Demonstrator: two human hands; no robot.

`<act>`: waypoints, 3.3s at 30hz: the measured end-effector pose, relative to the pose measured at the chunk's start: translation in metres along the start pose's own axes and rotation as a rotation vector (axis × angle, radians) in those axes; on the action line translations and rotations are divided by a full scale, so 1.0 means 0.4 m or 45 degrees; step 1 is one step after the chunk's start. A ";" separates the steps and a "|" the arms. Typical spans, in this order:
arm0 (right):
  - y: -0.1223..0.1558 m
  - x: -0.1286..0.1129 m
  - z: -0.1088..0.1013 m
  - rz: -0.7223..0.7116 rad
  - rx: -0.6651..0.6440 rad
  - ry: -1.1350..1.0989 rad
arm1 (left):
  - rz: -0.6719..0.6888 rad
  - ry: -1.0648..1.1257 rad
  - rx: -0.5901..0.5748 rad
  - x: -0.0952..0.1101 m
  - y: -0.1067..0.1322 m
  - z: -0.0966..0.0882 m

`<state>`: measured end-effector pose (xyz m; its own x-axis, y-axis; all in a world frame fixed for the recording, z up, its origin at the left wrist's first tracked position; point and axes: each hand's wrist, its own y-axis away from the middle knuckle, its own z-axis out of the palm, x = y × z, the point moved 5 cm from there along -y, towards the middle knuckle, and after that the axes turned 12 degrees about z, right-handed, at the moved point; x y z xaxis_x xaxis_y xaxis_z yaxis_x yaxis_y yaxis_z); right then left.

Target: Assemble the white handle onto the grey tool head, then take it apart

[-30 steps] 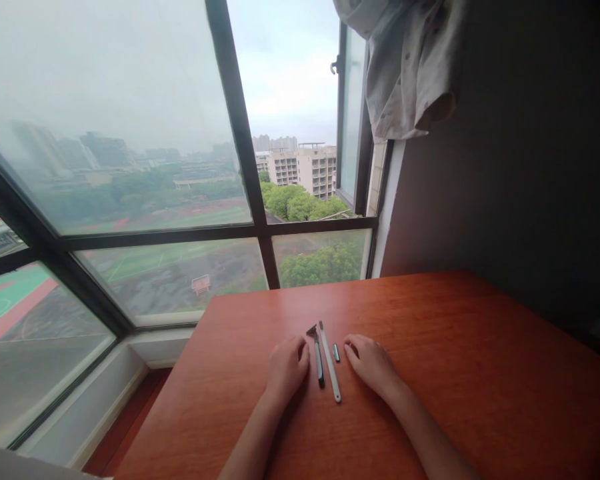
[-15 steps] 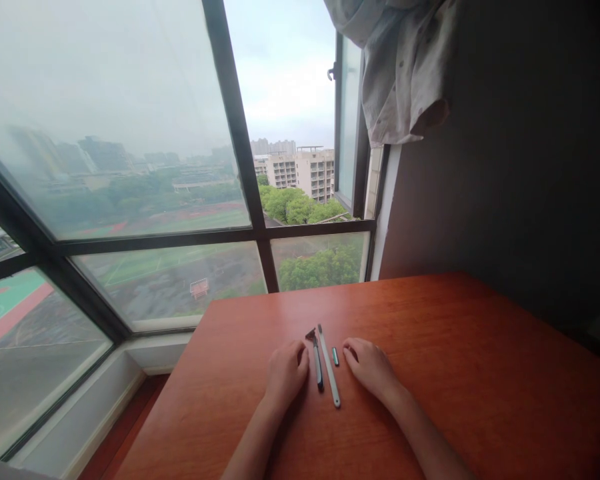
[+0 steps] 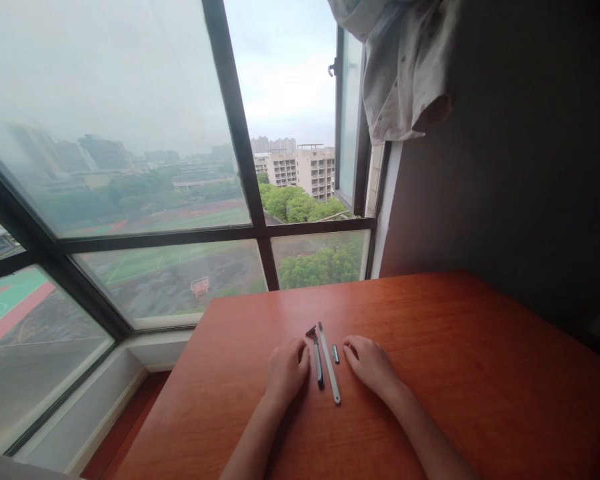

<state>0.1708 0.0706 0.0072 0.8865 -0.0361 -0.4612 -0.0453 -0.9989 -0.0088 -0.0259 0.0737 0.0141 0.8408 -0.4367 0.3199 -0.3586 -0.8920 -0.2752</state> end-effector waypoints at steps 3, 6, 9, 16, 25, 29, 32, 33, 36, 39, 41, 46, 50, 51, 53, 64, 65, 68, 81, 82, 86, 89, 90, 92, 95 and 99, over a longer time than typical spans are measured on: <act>0.001 -0.002 -0.002 0.010 -0.017 0.005 | -0.007 0.009 0.001 0.000 0.000 0.000; 0.001 -0.002 -0.003 0.016 -0.026 0.009 | -0.003 0.011 -0.001 0.000 0.000 0.002; 0.001 -0.001 -0.002 0.004 -0.016 0.004 | 0.012 -0.005 0.013 -0.001 0.000 0.004; 0.001 -0.002 -0.003 0.008 -0.017 -0.001 | 0.031 0.001 0.028 -0.003 0.000 0.006; 0.001 -0.001 -0.003 0.013 -0.010 0.003 | 0.002 0.009 -0.002 0.002 -0.001 -0.003; 0.000 -0.001 -0.001 0.006 -0.010 0.010 | -0.012 0.011 -0.008 0.000 -0.001 0.000; 0.000 -0.001 0.000 0.002 -0.017 0.007 | -0.027 0.016 -0.015 -0.003 -0.001 0.003; 0.000 -0.001 0.000 0.001 -0.018 0.007 | -0.029 0.014 -0.014 -0.003 -0.001 0.004; 0.000 0.000 -0.001 0.000 -0.015 0.011 | -0.020 0.007 -0.009 -0.004 -0.001 0.005; 0.000 -0.001 -0.002 0.000 -0.014 0.017 | -0.008 0.011 -0.008 -0.001 -0.001 0.003; 0.000 -0.001 -0.002 0.005 -0.017 0.019 | -0.015 0.018 -0.017 0.001 -0.001 0.000; 0.000 -0.001 -0.002 0.013 -0.028 0.012 | -0.040 0.025 -0.038 0.002 -0.001 -0.003; 0.001 -0.002 -0.003 0.012 -0.027 0.005 | -0.015 0.011 -0.015 0.000 -0.001 0.001; 0.001 -0.002 -0.003 0.008 -0.025 0.004 | -0.011 0.008 -0.008 -0.001 -0.001 0.002; 0.002 -0.003 -0.003 0.004 -0.023 0.003 | -0.006 0.003 0.004 -0.003 -0.001 0.005; 0.000 -0.002 -0.002 -0.005 -0.018 0.012 | 0.014 -0.018 0.018 -0.006 -0.001 0.007; -0.001 -0.002 -0.002 -0.003 -0.017 0.014 | 0.014 -0.018 0.019 -0.006 -0.001 0.007; -0.002 0.000 0.000 -0.001 -0.015 0.023 | 0.017 -0.018 0.024 -0.005 -0.001 0.006; -0.001 0.001 0.003 -0.008 -0.010 0.018 | 0.020 -0.015 0.031 -0.004 -0.001 0.009; -0.001 0.001 0.002 -0.012 -0.008 0.016 | 0.019 -0.014 0.031 -0.004 0.000 0.009; -0.001 0.001 0.002 -0.019 -0.002 0.007 | 0.022 -0.009 0.031 -0.004 0.000 0.007; -0.001 0.002 0.002 -0.024 0.009 0.003 | 0.025 -0.005 0.027 -0.003 -0.001 0.006; -0.001 0.002 0.003 -0.025 0.012 0.003 | 0.025 -0.004 0.027 -0.003 0.000 0.006; -0.002 0.003 0.003 -0.029 0.014 0.000 | 0.026 -0.003 0.034 -0.004 0.000 0.007; -0.002 0.004 0.004 -0.030 0.010 -0.002 | 0.024 -0.008 0.045 -0.005 0.000 0.007; 0.000 0.002 0.003 -0.023 0.008 0.006 | 0.021 -0.018 0.032 -0.004 -0.001 0.007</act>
<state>0.1710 0.0704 0.0056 0.8893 -0.0184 -0.4570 -0.0324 -0.9992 -0.0229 -0.0258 0.0750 0.0114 0.8404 -0.4497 0.3026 -0.3623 -0.8813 -0.3034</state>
